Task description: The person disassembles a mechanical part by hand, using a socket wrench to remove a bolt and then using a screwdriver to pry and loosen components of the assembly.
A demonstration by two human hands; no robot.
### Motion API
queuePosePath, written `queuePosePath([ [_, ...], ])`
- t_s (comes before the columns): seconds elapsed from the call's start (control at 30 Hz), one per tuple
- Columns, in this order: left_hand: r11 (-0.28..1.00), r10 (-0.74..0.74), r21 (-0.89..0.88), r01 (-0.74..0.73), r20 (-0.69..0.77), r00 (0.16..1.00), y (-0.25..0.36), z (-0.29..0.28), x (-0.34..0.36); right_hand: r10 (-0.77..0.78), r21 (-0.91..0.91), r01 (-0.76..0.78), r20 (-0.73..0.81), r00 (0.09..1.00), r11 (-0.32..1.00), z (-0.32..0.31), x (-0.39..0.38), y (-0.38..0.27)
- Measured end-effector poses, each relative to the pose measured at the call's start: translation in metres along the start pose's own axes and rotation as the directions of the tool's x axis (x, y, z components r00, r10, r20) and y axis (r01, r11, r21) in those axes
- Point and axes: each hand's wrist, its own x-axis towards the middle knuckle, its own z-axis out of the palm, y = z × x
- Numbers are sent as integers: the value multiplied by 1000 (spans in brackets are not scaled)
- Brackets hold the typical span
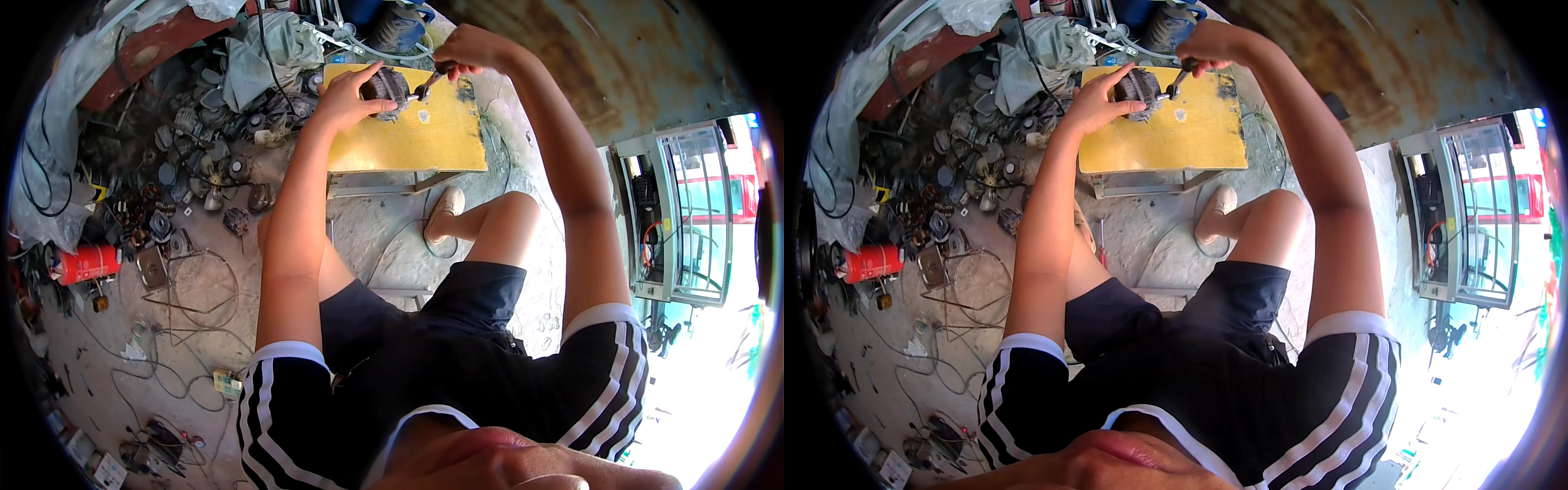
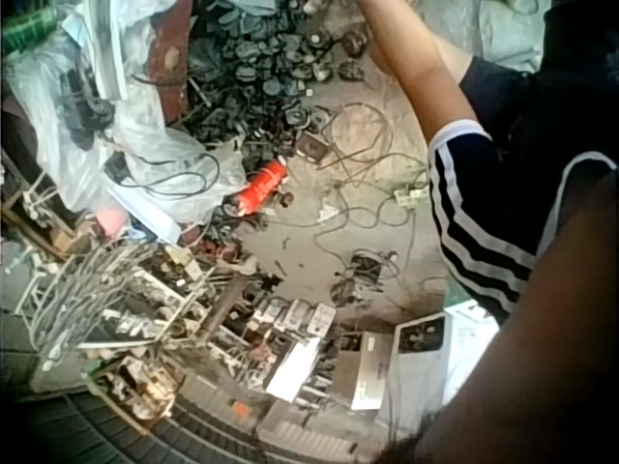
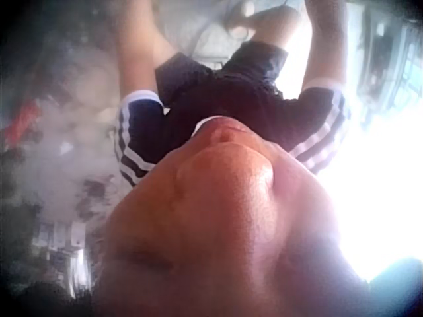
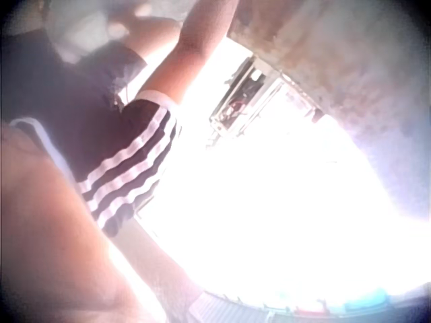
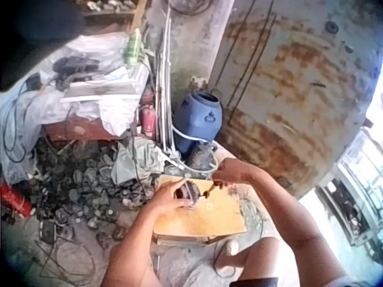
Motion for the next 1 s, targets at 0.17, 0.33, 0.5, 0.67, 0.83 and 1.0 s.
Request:
queuePosePath([
  [0.17,999,-18,31,18,20,1000,10,-4,-1,132,42,-143,203,970,989,-17,52,7],
  [0.33,995,-27,92,26,12,1000,14,-8,-3,55,9,-58,193,980,998,-12,48,-4],
  [0.5,994,-4,113,5,-14,1000,14,-6,-4,-4,127,-17,169,986,992,-6,16,12],
  [0.67,993,-7,115,10,-20,1000,15,-6,-5,-143,120,151,-76,987,981,25,-35,34],
  [0.83,993,-23,113,25,-17,1000,11,-5,-5,-160,27,171,-240,958,985,67,-67,42],
  [1.0,991,-27,130,28,-8,1000,12,-6,-3,-253,-34,276,-523,814,961,135,-80,72],
])
